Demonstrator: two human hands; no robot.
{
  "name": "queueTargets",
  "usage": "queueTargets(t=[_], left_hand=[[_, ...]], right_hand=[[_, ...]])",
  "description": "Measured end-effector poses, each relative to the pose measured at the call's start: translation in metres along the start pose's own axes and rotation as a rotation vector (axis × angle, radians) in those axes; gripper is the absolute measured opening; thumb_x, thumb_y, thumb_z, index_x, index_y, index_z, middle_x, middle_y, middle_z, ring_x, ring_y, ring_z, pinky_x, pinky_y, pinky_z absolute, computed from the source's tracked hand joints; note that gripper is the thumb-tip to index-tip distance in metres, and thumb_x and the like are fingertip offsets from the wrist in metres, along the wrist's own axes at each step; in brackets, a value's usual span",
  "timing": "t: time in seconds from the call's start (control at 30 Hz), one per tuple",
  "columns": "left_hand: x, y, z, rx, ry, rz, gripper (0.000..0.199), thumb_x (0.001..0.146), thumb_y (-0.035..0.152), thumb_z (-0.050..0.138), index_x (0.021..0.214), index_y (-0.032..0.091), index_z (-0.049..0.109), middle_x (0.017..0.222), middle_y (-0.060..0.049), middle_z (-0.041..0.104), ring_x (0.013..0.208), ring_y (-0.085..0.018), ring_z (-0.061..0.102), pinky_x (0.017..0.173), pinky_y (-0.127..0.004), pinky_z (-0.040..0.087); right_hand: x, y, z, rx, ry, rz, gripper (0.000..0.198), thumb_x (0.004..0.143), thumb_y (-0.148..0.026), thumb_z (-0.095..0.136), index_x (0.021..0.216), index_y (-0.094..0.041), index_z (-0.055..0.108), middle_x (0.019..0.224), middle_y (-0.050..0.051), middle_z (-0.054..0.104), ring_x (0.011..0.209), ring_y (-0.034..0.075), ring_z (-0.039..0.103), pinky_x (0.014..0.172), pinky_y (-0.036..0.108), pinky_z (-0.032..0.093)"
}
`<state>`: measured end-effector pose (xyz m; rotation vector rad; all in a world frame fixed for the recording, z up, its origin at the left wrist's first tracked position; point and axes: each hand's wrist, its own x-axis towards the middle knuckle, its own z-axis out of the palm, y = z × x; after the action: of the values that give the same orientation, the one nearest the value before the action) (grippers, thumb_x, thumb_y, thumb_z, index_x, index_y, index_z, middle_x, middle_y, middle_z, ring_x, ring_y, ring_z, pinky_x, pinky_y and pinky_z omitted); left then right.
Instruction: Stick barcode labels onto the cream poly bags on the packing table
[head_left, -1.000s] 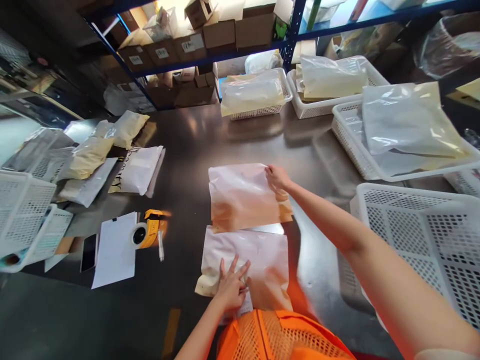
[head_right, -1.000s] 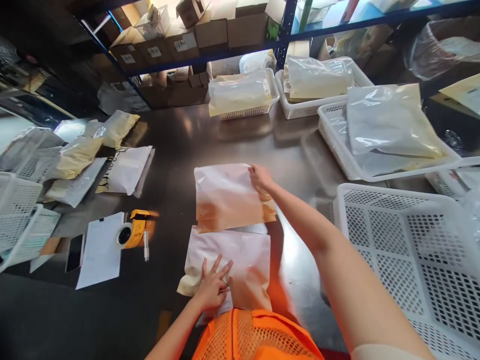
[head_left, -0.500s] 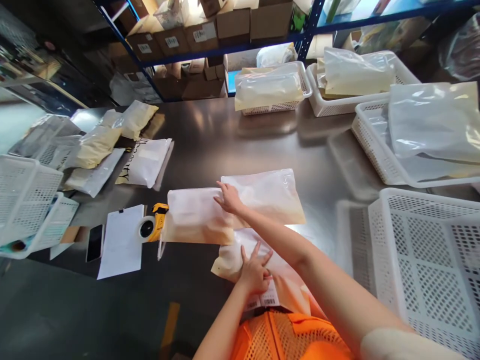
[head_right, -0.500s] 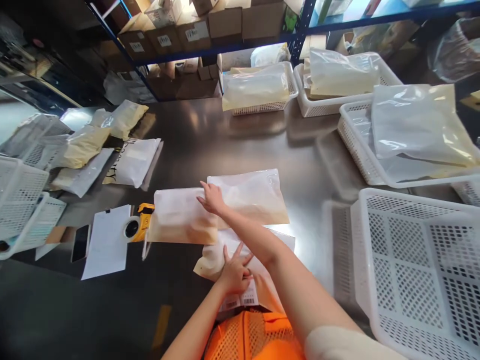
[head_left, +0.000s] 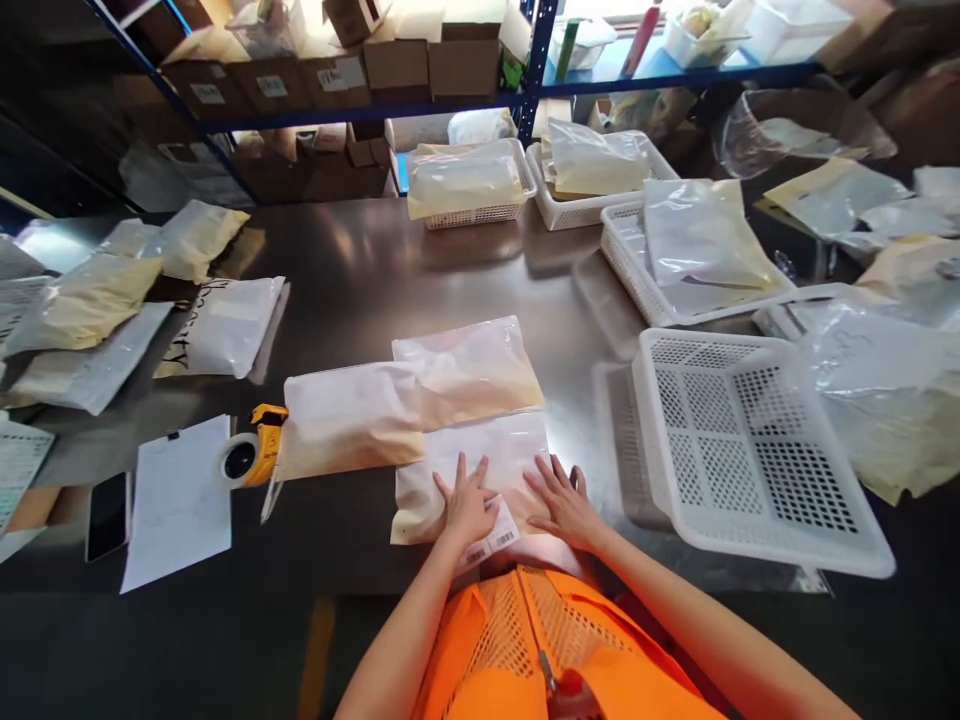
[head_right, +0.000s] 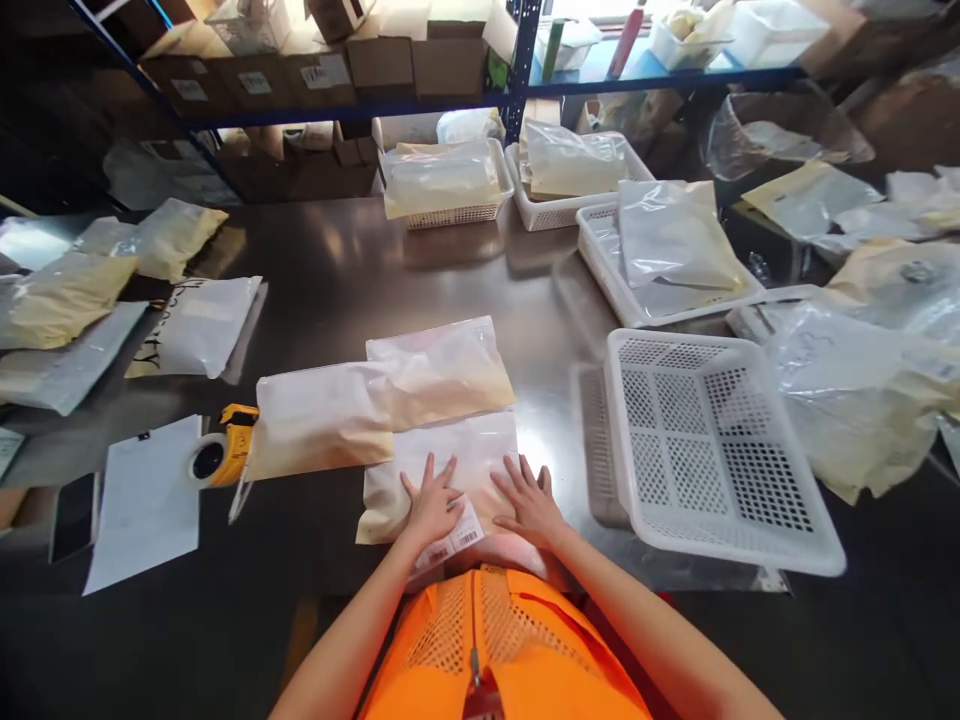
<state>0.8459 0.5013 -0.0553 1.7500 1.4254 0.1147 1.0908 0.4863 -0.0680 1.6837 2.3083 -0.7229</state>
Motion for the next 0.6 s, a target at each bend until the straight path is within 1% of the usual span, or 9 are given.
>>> queueTargets(t=[0.03,0.1,0.13,0.17,0.23,0.3,0.37,0.5,0.6], left_hand=[[-0.002,0.003,-0.004,-0.069,0.001,-0.008,0.013,0.079,0.023,0.059,0.079,0.021,0.072,0.159,-0.001,0.034,0.150,-0.039,0.004,0.106,-0.075,-0.017],[-0.009,0.007,-0.013,-0.229,-0.001,-0.020,0.013,0.079,0.023,0.058,0.075,0.017,0.069,0.141,-0.012,0.056,0.141,-0.037,0.035,0.114,-0.067,0.015],[-0.014,0.008,-0.018,-0.299,-0.003,-0.026,0.015,0.081,0.025,0.056,0.076,0.016,0.068,0.123,-0.014,0.067,0.125,-0.032,0.052,0.108,-0.057,0.034],[-0.019,0.011,-0.023,-0.350,-0.004,-0.035,0.019,0.083,0.028,0.054,0.078,0.015,0.067,0.103,-0.012,0.073,0.104,-0.027,0.063,0.094,-0.045,0.047],[-0.033,0.017,-0.031,-0.387,0.009,-0.059,0.028,0.087,0.037,0.050,0.080,0.015,0.065,0.075,-0.004,0.068,0.071,-0.017,0.061,0.066,-0.029,0.049],[-0.048,0.026,-0.037,-0.411,0.050,-0.071,0.032,0.086,0.043,0.053,0.076,0.014,0.064,0.066,0.000,0.062,0.061,-0.013,0.053,0.056,-0.024,0.041],[-0.062,0.037,-0.042,-0.464,0.097,-0.048,0.031,0.085,0.042,0.056,0.075,0.014,0.064,0.067,0.000,0.062,0.062,-0.013,0.053,0.057,-0.023,0.040],[-0.090,0.051,-0.051,-0.691,0.092,0.022,0.018,0.085,0.032,0.059,0.086,0.016,0.068,0.083,-0.004,0.070,0.078,-0.016,0.061,0.072,-0.025,0.047],[-0.108,0.053,-0.057,-0.755,0.095,-0.030,0.017,0.083,0.031,0.061,0.082,0.015,0.067,0.076,-0.003,0.068,0.068,-0.013,0.058,0.063,-0.022,0.044]], right_hand=[[0.001,0.000,-0.003,-0.001,-0.012,0.012,0.080,0.076,-0.059,0.069,0.147,-0.036,0.041,0.161,0.011,0.021,0.147,0.044,0.009,0.108,0.076,0.013],[0.004,0.000,-0.017,0.059,0.041,0.072,0.082,0.071,-0.052,0.077,0.144,-0.030,0.047,0.159,0.015,0.023,0.146,0.047,0.008,0.108,0.075,0.015],[0.004,-0.002,-0.027,0.144,0.097,0.079,0.080,0.071,-0.051,0.077,0.142,-0.027,0.050,0.158,0.018,0.026,0.146,0.046,0.011,0.109,0.072,0.018],[0.003,-0.007,-0.037,0.272,0.153,0.058,0.078,0.072,-0.051,0.076,0.141,-0.024,0.051,0.155,0.019,0.031,0.145,0.044,0.019,0.110,0.067,0.025],[-0.003,-0.024,-0.056,0.614,0.191,-0.016,0.070,0.077,-0.053,0.071,0.137,-0.023,0.053,0.141,0.018,0.050,0.133,0.035,0.044,0.104,0.054,0.042],[-0.013,-0.048,-0.068,0.937,0.111,-0.071,0.062,0.079,-0.053,0.070,0.131,-0.024,0.055,0.119,0.012,0.065,0.109,0.027,0.062,0.090,0.044,0.053],[-0.020,-0.071,-0.073,1.139,0.003,-0.078,0.059,0.076,-0.052,0.074,0.125,-0.024,0.058,0.107,0.008,0.069,0.097,0.024,0.066,0.083,0.040,0.055],[-0.021,-0.091,-0.068,1.389,-0.149,-0.125,0.072,0.065,-0.046,0.083,0.128,-0.024,0.056,0.121,0.008,0.065,0.109,0.024,0.062,0.092,0.039,0.052],[-0.018,-0.094,-0.064,1.566,-0.312,-0.151,0.067,0.066,-0.043,0.082,0.124,-0.025,0.055,0.098,0.003,0.070,0.090,0.022,0.067,0.079,0.037,0.055]])
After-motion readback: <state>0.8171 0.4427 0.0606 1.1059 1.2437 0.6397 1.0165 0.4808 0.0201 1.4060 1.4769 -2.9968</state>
